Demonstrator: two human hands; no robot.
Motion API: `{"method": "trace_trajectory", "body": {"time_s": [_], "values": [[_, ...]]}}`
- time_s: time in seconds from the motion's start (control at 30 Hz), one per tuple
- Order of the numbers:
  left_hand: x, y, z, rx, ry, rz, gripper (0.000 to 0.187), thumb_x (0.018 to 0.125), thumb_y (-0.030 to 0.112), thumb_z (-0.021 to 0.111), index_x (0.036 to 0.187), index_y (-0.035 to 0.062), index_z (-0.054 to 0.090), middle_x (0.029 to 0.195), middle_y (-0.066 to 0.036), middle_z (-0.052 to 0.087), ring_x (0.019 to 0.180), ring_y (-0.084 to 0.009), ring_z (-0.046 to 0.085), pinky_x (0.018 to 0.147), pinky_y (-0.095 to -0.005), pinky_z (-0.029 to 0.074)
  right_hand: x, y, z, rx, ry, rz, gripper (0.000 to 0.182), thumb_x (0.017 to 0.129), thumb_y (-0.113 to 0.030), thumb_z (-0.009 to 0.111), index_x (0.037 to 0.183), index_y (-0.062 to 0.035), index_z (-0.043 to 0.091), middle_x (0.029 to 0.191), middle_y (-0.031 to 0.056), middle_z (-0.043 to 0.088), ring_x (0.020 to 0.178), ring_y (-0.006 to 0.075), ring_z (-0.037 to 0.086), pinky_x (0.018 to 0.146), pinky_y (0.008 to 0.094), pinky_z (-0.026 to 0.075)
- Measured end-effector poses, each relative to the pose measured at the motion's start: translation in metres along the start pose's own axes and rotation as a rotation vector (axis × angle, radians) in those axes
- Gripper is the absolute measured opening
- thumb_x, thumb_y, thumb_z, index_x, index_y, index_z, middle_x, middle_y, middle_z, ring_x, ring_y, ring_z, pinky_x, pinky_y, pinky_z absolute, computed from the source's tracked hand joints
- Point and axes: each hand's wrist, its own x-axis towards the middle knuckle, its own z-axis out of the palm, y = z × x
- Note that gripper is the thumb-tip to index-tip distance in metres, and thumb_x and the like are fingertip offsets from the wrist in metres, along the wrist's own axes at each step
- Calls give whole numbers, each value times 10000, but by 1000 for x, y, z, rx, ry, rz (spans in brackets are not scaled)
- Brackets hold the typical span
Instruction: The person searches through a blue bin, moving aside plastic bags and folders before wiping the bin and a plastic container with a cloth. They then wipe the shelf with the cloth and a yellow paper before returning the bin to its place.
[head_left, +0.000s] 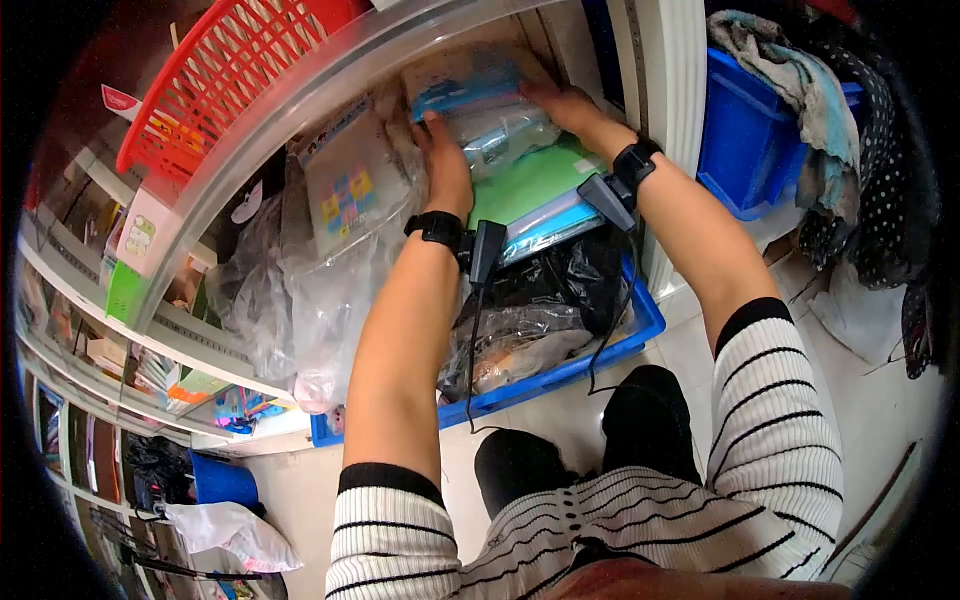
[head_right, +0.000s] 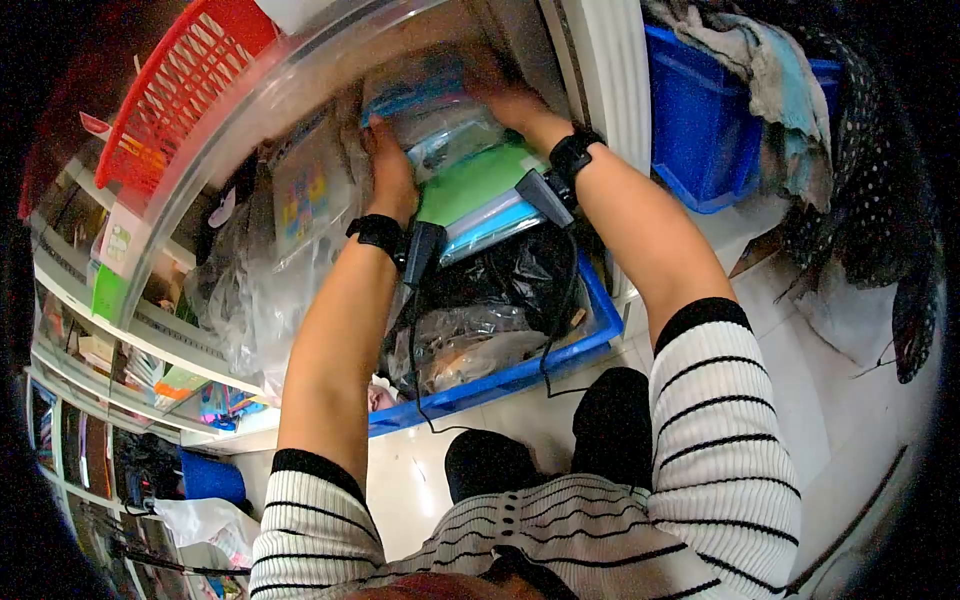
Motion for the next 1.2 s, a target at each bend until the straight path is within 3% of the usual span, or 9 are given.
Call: {"method": "trace_trajectory", "body": {"time_s": [0.23, 0.43, 0.5, 0.63, 0.73, 0.83, 0.9, 1.1, 1.2], "values": [[-5, 3, 4, -70, 59, 101, 805, 923, 643, 275, 1489, 105, 76, 1516, -174, 182, 1378, -325, 225, 1108, -372, 172, 21, 30, 11, -46, 317, -283, 784, 789, -421, 691, 1380, -9, 383, 1333, 193, 485, 1223, 284, 460, 977, 343, 378], [9, -6, 7, -151, 18, 127, 538, 969, 439, 367, 1348, 57, 383, 1375, -159, 415, 1283, -277, 375, 1049, -336, 273, 3, 9, 4, 161, 302, -249, 741, 808, -471, 622, 1341, 5, 426, 1306, 186, 507, 1189, 283, 489, 964, 342, 383], [16, -10, 7, -149, 16, 91, 450, 977, 360, 400, 1275, 35, 490, 1309, -151, 502, 1250, -260, 419, 1022, -323, 309, -1, 0, -4, 129, 180, -317, 598, 870, -433, 567, 1328, -66, 453, 1324, 215, 478, 1184, 393, 476, 1003, 415, 379], [27, -26, 5, 203, -12, 457, 414, 969, 312, 431, 1262, 24, 481, 1277, -169, 521, 1229, -282, 439, 997, -332, 337, 9, 13, 6, -48, 327, -207, 621, 856, -432, 584, 1280, 9, 478, 1252, 230, 532, 1123, 408, 521, 975, 420, 404], [38, -36, 13, 123, 100, 279, 446, 947, 324, 470, 1276, 22, 465, 1276, -203, 509, 1207, -360, 452, 991, -377, 355, 32, 39, 8, -116, 398, -224, 643, 821, -548, 587, 1085, 39, 576, 1110, 252, 574, 1047, 353, 568, 861, 381, 443], [61, -68, 12, 1407, 263, 1005, 562, 915, 408, 503, 1324, 33, 415, 1291, -261, 475, 1184, -451, 446, 996, -440, 358, 45, 59, 11, -357, 451, -354, 576, 855, -505, 569, 1053, 35, 577, 1080, 268, 581, 1004, 385, 578, 842, 417, 454], [20, -11, 23, 383, 158, 316, 638, 900, 470, 484, 1358, 40, 371, 1335, -294, 414, 1210, -490, 399, 1018, -489, 329, 48, 61, 7, -348, 452, -398, 518, 894, -473, 517, 1058, 14, 577, 1057, 276, 587, 989, 417, 569, 851, 435, 447], [21, -12, 18, 763, 119, 455, 786, 876, 478, 505, 1358, -106, 294, 1396, -338, 303, 1266, -475, 342, 1063, -455, 288, 29, 35, -11, -367, 364, -257, 600, 957, -501, 299, 1198, 10, 503, 1141, 307, 532, 1046, 467, 502, 888, 441, 421], [-62, 89, -15, 288, -48, 285, 694, 861, 424, 547, 1314, -80, 401, 1358, -301, 401, 1244, -418, 416, 1038, -416, 335, 45, 69, -16, -740, 418, -525, 456, 981, -343, 276, 1223, -29, 502, 1183, 292, 525, 1070, 473, 495, 889, 456, 422]]}}
